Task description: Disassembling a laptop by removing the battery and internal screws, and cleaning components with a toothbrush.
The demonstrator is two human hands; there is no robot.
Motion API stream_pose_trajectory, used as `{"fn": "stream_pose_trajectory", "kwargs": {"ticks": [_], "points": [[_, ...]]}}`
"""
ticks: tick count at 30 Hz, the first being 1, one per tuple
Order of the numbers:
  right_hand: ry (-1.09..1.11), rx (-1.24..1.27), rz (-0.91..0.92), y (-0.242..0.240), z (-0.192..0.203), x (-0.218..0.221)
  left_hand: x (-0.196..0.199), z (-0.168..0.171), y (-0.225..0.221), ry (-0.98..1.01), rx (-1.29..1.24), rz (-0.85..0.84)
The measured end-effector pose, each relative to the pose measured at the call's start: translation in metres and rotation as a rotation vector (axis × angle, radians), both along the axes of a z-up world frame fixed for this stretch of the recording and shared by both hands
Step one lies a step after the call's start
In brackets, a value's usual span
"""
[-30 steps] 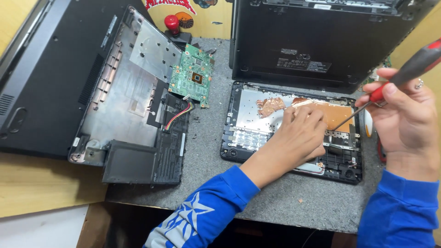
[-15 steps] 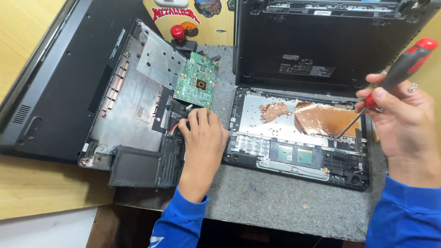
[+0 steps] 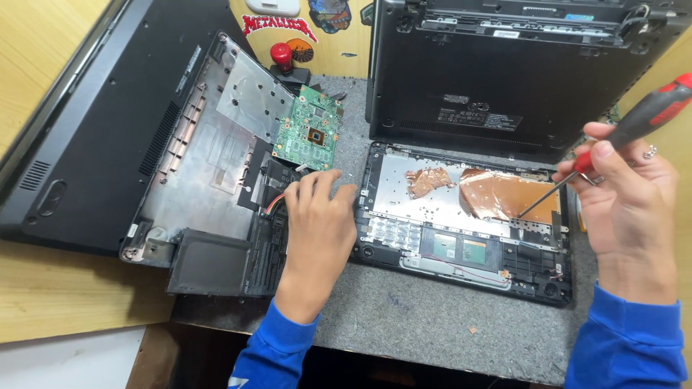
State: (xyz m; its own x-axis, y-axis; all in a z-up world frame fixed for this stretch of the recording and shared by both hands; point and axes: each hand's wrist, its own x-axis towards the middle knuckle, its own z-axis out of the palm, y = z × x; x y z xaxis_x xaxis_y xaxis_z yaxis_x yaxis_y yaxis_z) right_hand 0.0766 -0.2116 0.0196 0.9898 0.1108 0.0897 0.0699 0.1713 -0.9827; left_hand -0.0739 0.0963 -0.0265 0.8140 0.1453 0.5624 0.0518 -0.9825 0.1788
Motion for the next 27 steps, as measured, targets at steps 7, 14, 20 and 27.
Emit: {"fn": "stream_pose_trajectory", "kwargs": {"ticks": [7,14,20,27], "points": [[-0.058,0.064,0.055,0.015,-0.013,-0.001,0.040,0.016,-0.047,0.127,-0.320,-0.513],[-0.236,-0.095,0.082,0.028,-0.013,-0.013,0.082,0.014,-0.087,0.435,-0.968,-0.808],[-0.299,-0.157,0.105,0.023,-0.013,-0.014,0.074,0.006,-0.098,0.447,-1.078,-0.839],[-0.295,-0.204,0.122,0.027,-0.009,-0.017,0.074,0.006,-0.096,0.437,-0.991,-0.796]]}}
